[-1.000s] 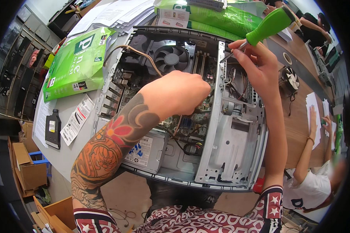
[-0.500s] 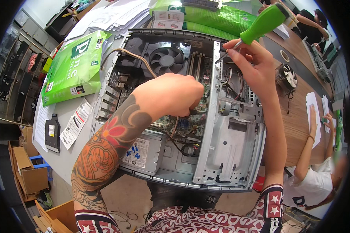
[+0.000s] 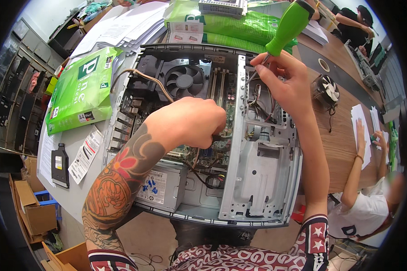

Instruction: The person is using a screwdriver to remove screws from components inside a computer case, such as the CPU cooling fan and metal support brackets, while working on a wooden table.

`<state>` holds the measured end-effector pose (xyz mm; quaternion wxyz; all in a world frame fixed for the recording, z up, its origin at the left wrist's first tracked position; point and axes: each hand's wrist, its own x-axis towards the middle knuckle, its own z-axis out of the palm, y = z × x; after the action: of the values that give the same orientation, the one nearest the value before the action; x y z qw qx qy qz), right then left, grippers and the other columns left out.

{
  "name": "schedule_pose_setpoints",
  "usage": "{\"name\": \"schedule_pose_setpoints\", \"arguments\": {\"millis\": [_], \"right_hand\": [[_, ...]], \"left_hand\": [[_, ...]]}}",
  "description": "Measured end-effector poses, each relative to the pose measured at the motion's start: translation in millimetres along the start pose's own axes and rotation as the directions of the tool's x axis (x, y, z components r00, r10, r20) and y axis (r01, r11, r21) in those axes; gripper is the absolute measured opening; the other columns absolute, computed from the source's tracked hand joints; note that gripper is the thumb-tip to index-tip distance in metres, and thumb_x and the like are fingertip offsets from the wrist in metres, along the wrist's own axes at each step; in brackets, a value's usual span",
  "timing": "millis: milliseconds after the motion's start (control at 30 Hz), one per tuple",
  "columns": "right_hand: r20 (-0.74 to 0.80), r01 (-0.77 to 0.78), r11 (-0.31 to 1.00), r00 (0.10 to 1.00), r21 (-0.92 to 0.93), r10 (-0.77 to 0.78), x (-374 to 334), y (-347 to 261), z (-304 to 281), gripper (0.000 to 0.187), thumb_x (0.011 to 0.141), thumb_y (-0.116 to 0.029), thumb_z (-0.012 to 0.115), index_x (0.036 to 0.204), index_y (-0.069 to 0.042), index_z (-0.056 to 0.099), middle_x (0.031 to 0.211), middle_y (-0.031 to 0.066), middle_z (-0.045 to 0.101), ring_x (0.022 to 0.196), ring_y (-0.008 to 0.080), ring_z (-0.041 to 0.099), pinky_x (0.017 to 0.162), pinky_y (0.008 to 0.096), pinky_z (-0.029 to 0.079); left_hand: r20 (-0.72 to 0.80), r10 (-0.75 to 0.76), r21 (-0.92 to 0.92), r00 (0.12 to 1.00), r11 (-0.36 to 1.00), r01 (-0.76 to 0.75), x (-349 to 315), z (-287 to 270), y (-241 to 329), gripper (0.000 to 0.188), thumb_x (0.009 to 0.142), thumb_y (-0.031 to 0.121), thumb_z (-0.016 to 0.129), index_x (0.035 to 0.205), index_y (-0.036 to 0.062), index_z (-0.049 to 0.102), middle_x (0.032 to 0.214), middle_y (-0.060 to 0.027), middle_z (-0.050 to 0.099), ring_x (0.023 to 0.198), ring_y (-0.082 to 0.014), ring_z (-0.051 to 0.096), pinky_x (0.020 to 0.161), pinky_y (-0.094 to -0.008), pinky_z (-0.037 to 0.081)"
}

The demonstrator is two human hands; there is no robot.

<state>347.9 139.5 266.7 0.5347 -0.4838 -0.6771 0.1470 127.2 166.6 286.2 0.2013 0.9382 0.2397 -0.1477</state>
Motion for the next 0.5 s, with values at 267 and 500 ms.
{"name": "schedule_pose_setpoints", "arguments": {"millis": [267,500], "right_hand": [[0.032,0.024,0.999,0.999,0.025,-0.024,-1.2,-4.1,-3.9,0.008,0.084,-0.003,0.066,0.090,-0.001,0.069,0.081,-0.0021,0.063,0.059,0.0026,0.049,0.059,0.0213,0.043],[0.049,0.059,0.998,0.997,0.019,-0.059,-1.0,-3.8,-1.4,0.007,0.084,-0.003,0.066,0.090,-0.001,0.069,0.081,-0.0022,0.063,0.058,0.0023,0.048,0.059,0.0213,0.043]], "left_hand": [[-0.029,0.017,-0.020,0.999,1.000,-0.017,0.4,0.4,-0.8,0.006,0.071,0.003,0.069,0.077,0.0016,0.070,0.076,-0.0134,0.070,0.078,-0.0330,0.070,0.068,-0.0422,0.053],[-0.055,0.003,-0.026,0.998,1.000,-0.004,-1.9,2.4,-1.6,0.007,0.070,0.002,0.068,0.077,0.0012,0.070,0.077,-0.0139,0.070,0.079,-0.0333,0.070,0.069,-0.0424,0.053]]}}
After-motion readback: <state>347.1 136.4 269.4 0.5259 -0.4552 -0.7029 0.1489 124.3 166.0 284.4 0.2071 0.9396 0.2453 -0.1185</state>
